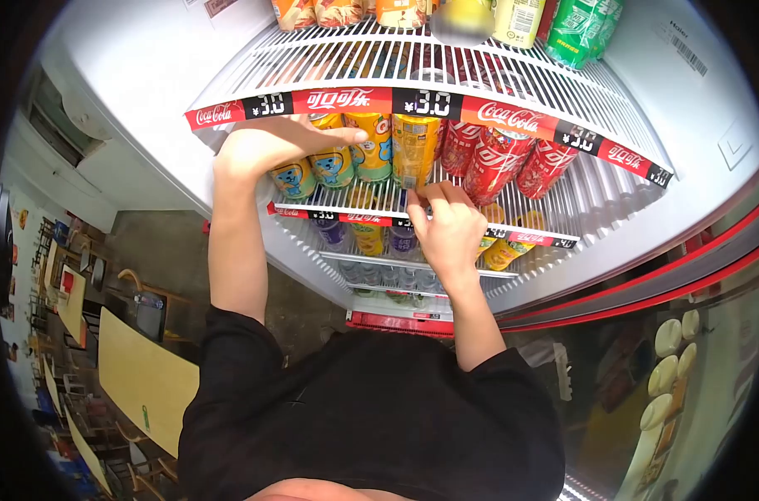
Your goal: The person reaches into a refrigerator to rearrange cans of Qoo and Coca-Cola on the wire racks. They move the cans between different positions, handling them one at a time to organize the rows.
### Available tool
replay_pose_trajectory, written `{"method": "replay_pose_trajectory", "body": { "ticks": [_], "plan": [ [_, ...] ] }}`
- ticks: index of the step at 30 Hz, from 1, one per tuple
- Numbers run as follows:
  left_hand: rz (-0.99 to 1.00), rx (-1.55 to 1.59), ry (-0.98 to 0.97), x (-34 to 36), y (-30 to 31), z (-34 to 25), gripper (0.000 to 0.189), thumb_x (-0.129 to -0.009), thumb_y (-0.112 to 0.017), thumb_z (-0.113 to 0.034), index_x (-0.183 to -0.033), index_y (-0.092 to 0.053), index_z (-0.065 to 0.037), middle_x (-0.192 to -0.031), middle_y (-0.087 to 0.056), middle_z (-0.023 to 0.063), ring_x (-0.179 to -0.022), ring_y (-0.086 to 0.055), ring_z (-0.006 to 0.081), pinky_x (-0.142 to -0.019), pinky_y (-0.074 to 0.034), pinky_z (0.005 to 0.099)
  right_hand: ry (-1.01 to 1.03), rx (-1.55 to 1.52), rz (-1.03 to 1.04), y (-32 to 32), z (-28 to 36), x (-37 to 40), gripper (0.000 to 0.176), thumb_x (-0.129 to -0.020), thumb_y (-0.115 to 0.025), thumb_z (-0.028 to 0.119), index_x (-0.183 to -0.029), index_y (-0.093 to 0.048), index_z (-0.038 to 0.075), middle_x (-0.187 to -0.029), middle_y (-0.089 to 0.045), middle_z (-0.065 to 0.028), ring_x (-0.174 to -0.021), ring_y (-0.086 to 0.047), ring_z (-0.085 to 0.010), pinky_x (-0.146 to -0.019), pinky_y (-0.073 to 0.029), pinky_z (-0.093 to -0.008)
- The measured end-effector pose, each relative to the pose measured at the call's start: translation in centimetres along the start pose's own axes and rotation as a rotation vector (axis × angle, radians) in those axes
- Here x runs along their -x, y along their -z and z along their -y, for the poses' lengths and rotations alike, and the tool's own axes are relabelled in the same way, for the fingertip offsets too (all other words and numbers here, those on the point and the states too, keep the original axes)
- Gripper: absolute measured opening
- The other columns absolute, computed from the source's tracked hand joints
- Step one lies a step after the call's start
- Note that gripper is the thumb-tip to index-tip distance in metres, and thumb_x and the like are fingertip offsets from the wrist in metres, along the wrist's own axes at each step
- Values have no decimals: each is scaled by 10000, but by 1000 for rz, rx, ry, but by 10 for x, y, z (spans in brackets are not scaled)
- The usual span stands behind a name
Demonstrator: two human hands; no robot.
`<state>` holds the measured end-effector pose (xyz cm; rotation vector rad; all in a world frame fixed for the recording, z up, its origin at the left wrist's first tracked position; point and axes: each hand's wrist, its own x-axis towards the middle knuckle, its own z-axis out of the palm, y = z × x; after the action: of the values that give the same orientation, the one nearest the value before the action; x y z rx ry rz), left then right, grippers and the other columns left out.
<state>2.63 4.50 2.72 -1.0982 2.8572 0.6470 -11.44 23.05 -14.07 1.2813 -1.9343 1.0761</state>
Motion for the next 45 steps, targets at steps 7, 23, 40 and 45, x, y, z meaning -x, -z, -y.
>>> {"method": "replay_pose_trajectory", "body": {
  "ticks": [7, 23, 40, 45],
  "plan": [
    [-157, -265, -98, 0, 0, 23, 859, -740, -798, -692, -1198, -701, 28, -1067, -756, 234, -1010, -750, 334, -895, -563, 394, -1, -14, -3, 0, 0, 0, 144, -827, -817, 177, -814, -695, 102, -769, -688, -48, -694, -696, -264, -594, -533, -401],
    [-261, -311, -133, -23, -19, 40, 997, -764, -632, -869, -1324, -655, -44, -1179, -751, 176, -1141, -708, 318, -1016, -523, 445, -5, -13, -1, 0, 1, 1, 149, -829, -819, 179, -810, -693, 102, -768, -681, -54, -702, -689, -274, -594, -526, -410],
    [-317, -458, -12, -4, -19, 13, 689, -1000, -521, -658, -1249, -703, -42, -1050, -746, 206, -987, -749, 312, -906, -572, 415, 9, -28, -19, 0, 1, 0, 155, -827, -821, 176, -803, -690, 96, -760, -671, -56, -685, -684, -268, -589, -528, -406],
    [-408, -946, -330, -37, -32, 69, 472, -1036, -536, -241, -1503, -519, -302, -1101, -652, 97, -993, -713, 257, -822, -594, 373, 7, -15, -10, 0, -1, 2, 157, -830, -820, 185, -807, -694, 94, -759, -671, -56, -686, -685, -270, -591, -530, -403]
  ]
}}
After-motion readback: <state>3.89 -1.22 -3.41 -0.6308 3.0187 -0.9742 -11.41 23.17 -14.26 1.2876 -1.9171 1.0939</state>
